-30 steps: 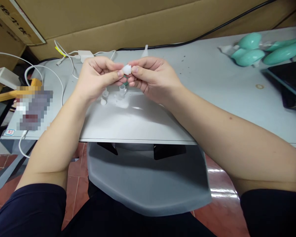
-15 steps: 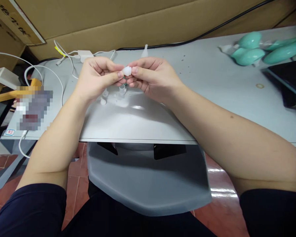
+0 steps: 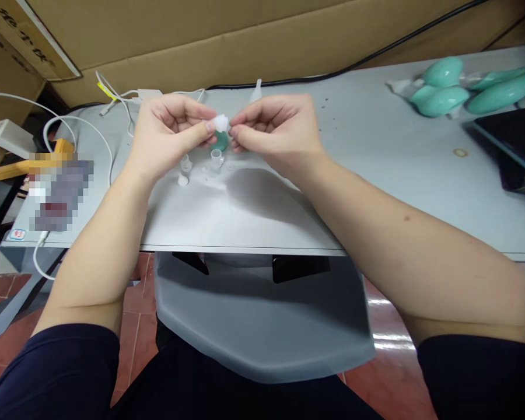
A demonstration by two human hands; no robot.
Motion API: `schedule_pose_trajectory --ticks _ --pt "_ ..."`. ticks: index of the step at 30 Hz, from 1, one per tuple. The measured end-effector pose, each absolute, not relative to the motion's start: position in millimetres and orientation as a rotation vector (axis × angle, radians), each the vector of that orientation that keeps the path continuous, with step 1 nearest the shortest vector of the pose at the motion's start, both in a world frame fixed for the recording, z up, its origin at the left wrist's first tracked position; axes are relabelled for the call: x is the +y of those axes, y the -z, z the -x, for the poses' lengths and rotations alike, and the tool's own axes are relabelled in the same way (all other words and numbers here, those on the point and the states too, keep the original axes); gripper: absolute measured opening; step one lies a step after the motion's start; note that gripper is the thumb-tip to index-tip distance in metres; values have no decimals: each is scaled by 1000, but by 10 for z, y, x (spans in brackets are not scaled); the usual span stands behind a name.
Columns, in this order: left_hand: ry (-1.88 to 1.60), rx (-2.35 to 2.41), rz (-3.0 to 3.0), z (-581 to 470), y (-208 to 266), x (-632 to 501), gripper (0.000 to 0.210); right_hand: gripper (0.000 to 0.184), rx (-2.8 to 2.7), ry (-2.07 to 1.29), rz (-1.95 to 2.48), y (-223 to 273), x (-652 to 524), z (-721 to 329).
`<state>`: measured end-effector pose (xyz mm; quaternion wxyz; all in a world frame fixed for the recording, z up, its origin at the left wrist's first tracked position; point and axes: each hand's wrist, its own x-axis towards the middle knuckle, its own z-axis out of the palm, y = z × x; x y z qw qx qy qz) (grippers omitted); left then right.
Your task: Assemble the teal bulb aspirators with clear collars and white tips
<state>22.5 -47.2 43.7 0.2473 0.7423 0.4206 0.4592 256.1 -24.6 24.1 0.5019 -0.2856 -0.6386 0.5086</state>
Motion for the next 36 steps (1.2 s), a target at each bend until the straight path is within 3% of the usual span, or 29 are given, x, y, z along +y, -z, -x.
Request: schedule_pose_trajectory --ticks 5,12,18,27,36 --pt "-1103 1214 -2337 -268 -655 -687 15 28 -2017 -1084 792 -297 -234 -2696" --pt "-551 1138 -2529 -244 -606 -680 21 35 -2579 -686 653 -350 -225 -2774" --pt "-466 1183 -2602 -228 -550 -633 20 29 -2645 -739 641 -336 -174 -2784" --pt "-632 1124 -2555 -224 -474 -579 19 36 -2419 -953 784 -323 -158 -2818" --pt "-1327 1354 -2491 -86 -696 -636 13 25 -2182 -886 907 -436 -234 -2816"
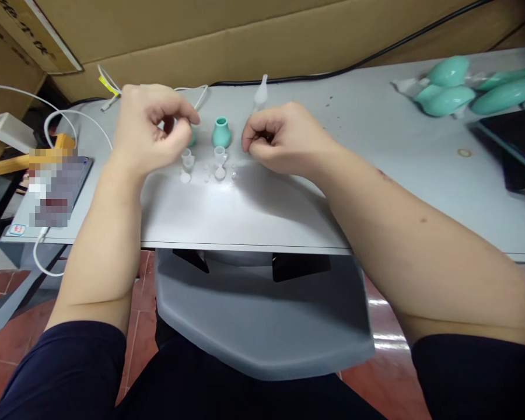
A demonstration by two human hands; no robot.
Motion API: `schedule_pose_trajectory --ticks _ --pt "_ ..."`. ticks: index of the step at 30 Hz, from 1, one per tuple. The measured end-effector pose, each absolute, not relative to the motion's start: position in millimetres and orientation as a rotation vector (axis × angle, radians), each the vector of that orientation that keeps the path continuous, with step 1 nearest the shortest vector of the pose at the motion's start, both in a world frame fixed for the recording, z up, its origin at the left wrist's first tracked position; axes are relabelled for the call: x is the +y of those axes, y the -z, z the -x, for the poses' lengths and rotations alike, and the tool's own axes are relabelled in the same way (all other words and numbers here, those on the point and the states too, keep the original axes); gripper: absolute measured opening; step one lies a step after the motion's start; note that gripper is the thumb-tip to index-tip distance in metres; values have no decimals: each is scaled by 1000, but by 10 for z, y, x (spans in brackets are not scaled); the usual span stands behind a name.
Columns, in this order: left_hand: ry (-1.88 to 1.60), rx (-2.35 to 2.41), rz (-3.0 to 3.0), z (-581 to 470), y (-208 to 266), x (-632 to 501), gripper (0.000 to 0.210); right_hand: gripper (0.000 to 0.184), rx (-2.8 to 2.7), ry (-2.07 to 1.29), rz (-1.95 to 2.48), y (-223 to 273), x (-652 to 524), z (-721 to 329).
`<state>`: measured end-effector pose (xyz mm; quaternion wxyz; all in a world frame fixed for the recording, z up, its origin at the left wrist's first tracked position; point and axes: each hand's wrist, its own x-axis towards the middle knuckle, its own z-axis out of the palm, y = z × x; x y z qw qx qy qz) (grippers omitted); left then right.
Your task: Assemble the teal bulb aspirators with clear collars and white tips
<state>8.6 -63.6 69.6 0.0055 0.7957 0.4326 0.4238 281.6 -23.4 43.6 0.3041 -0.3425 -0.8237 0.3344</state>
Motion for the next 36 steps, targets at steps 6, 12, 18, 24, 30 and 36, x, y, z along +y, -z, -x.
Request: schedule_pose_trajectory --ticks 6,12,18,24,30,36 --pt "-1225 1764 -2295 81 -674 -500 11 25 -2001 -801 860 -428 -239 -2821" --pt "-828 1490 -2465 -117 -728 -589 28 27 -1616 -747 798 -465 -131 -2873" --pt "-713 1171 -2574 -570 -1016 -882 47 30 -1817 -688 943 -330 68 -2904" --pt "-769 1290 -2516 -318 -682 -576 44 37 -1858 -684 938 -314 52 -2878" --pt "-1185 1394 -2365 -263 -482 -510 42 19 -1661 -704 791 -506 -159 -2821" --pt "-1167 1230 -2245 -424 -541 -660 60 16 -1605 -1056 693 -478 -319 -2687"
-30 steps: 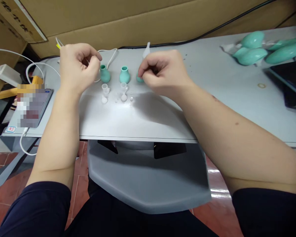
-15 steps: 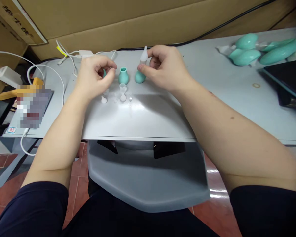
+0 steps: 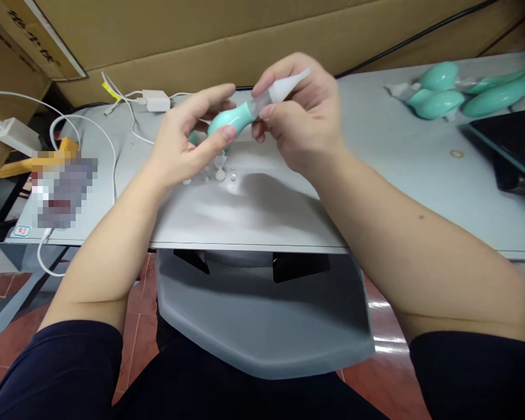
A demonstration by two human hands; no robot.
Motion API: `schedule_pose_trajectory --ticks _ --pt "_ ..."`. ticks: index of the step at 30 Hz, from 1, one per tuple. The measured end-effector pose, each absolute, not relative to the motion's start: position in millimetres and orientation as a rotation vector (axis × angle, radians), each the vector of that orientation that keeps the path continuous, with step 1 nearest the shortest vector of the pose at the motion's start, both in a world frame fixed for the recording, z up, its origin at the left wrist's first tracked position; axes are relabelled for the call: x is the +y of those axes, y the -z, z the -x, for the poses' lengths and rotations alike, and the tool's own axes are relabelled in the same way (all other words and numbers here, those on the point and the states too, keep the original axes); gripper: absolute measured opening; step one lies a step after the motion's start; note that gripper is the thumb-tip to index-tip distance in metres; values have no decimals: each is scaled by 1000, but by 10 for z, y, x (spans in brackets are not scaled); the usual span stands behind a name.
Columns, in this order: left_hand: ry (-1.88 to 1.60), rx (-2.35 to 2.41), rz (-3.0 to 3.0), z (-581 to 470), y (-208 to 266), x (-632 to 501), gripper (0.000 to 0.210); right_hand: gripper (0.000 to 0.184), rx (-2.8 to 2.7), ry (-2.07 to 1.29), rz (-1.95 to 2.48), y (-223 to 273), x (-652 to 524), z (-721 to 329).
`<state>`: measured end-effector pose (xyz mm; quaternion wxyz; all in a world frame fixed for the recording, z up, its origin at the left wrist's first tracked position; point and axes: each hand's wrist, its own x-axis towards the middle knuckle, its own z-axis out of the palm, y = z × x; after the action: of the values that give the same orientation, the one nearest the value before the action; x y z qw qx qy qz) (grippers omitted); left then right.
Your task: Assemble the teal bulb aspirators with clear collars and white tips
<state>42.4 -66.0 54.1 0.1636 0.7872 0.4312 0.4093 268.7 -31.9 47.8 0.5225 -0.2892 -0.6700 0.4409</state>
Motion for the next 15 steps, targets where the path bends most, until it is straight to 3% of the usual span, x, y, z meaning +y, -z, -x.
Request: schedule_pose_trajectory --ticks 4,8,15 --pt "-997 1308 -2234 -449 -518 -686 47 26 -1627 -1204 628 -428 -380 -2641" --pt "-1036 1318 -2288 -446 -483 -644 37 36 -1618 -1213 613 -413 -378 -2635" --pt "-1028 1222 -2315 -425 -527 -649 35 29 -1634 -1340 564 -408 -235 -2724"
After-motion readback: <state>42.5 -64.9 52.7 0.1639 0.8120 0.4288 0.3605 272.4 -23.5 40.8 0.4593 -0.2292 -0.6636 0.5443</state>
